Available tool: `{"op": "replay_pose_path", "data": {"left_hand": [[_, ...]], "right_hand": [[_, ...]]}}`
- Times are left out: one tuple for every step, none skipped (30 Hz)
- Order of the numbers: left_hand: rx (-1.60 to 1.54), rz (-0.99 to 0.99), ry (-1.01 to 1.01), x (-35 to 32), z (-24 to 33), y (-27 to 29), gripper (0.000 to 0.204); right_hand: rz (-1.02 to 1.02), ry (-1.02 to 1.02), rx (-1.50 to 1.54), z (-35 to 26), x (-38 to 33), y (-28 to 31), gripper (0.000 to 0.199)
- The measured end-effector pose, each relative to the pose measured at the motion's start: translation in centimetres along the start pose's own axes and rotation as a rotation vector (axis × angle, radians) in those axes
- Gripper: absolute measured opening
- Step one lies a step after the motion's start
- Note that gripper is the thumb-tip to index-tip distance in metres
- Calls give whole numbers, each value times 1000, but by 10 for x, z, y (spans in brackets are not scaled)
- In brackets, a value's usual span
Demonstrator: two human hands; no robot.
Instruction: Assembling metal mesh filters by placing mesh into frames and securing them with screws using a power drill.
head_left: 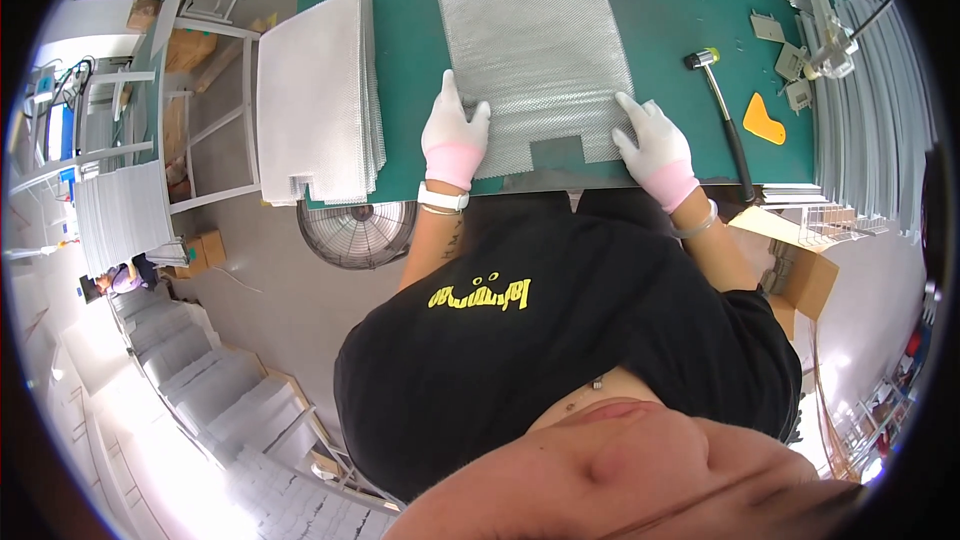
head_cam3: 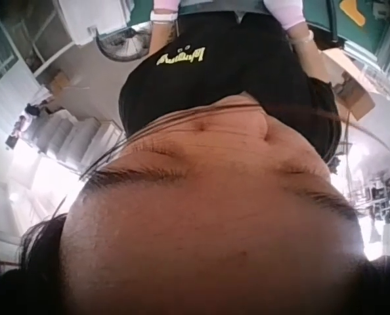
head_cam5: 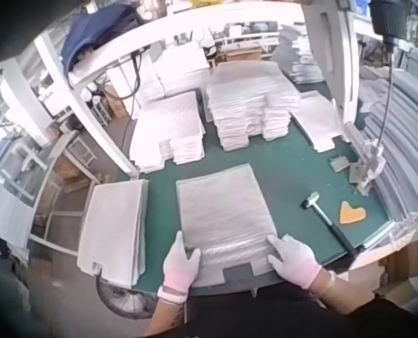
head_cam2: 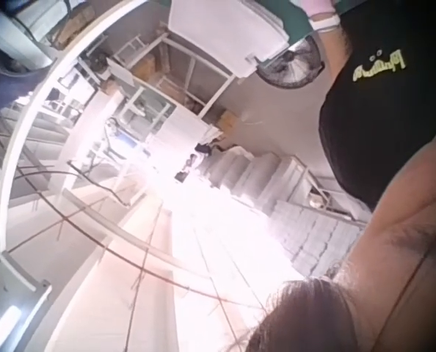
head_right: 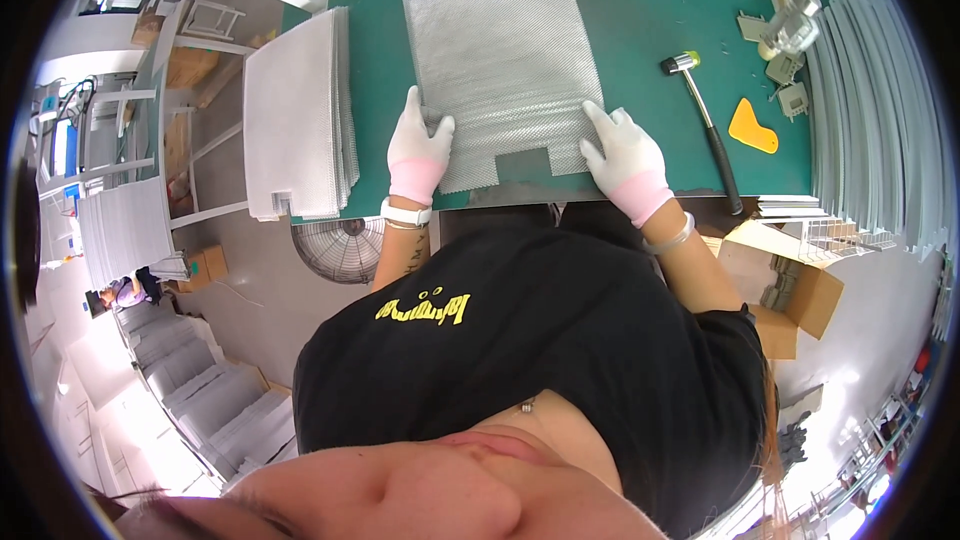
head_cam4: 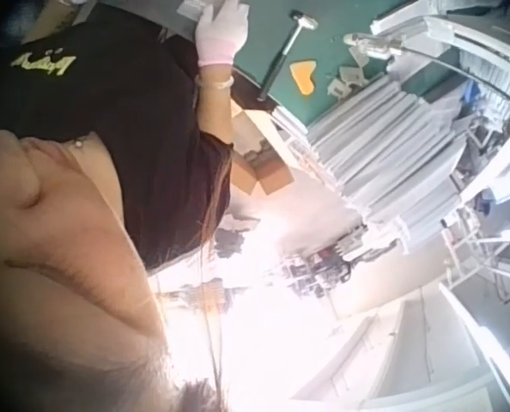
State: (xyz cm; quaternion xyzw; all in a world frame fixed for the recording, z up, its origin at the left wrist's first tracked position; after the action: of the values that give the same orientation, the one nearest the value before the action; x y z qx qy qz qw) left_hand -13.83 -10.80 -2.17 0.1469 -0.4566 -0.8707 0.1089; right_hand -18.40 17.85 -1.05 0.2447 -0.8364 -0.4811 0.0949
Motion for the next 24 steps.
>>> {"op": "replay_pose_path", "data": {"left_hand": [[0, -4, -9, 1, 1, -1, 73], [3, -12, 2, 3, -1, -2, 74], [7, -20, 11, 5, -3, -4, 75], [4, -25, -1, 7, -4, -5, 75], [83, -27, 11, 10, -6, -5, 78], [162, -27, 24, 11, -8, -4, 80], [158, 33, 95, 4, -11, 14, 85], [169, -17, 194, 6, -9, 16, 86], [215, 10, 37, 13, -3, 13, 83], [265, 48, -112, 15, 1, 15, 80], [220, -37, -170, 20, 5, 10, 69], [222, -34, -178, 22, 2, 13, 69], [300, -36, -230, 24, 5, 12, 65], [379, -41, -299, 26, 16, 10, 61], [389, -25, -313, 28, 24, 10, 60], [391, -15, -310, 26, 22, 12, 60], [357, 45, -349, 24, 27, 16, 61], [321, 101, -391, 20, 33, 21, 63], [244, 153, -425, 15, 38, 29, 66], [220, 196, -411, 7, 40, 37, 69], [205, 222, -414, 3, 37, 39, 71], [194, 259, -392, -4, 26, 44, 72], [193, 267, -387, -11, 19, 45, 72], [132, 246, -372, -13, 14, 45, 73]], "right_hand": [[-15, -11, -9, 1, 0, -1, 48], [-29, -23, -18, 2, 0, -2, 48], [-22, -31, -19, 0, 1, 1, 48], [-59, -55, -42, 0, 3, 1, 48], [-96, -78, -64, 1, 4, 2, 48], [-86, -86, -69, 3, 5, 8, 48], [-128, 8, -57, -4, 12, 11, 46], [-161, 59, -59, -3, 15, 16, 44], [-160, 69, -16, 10, 24, 28, 39], [-98, 86, 19, 30, 40, 47, 37], [113, 97, -65, 59, 60, 75, 38], [256, 43, -50, 82, 85, 111, 38], [385, -39, -95, 110, 112, 148, 44], [505, -261, -295, 172, 132, 174, 51], [503, -454, -438, 214, 148, 194, 65], [365, -696, -297, 229, 160, 198, 74], [259, -697, -200, 253, 168, 189, 76], [157, -698, -102, 277, 171, 181, 79], [173, -706, -95, 285, 174, 193, 79], [87, -696, -168, 282, 181, 202, 80], [2, -689, -240, 282, 184, 213, 81], [4, -675, -242, 258, 184, 223, 81], [290, -566, -149, 217, 168, 253, 74], [581, -466, -59, 194, 141, 282, 68]]}}
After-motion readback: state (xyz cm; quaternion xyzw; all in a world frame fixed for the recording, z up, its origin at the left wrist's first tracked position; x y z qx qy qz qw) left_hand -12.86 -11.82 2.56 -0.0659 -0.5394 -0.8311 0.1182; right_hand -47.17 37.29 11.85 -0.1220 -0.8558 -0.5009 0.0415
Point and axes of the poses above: each hand's wrist, its own x-axis towards the middle knuckle, its own y-axis out of the back of the hand, z = x × y, the point moved 9 cm from there along x, towards the middle knuckle, and after that the axes turned 8 degrees about -z, right-handed, at the moved point
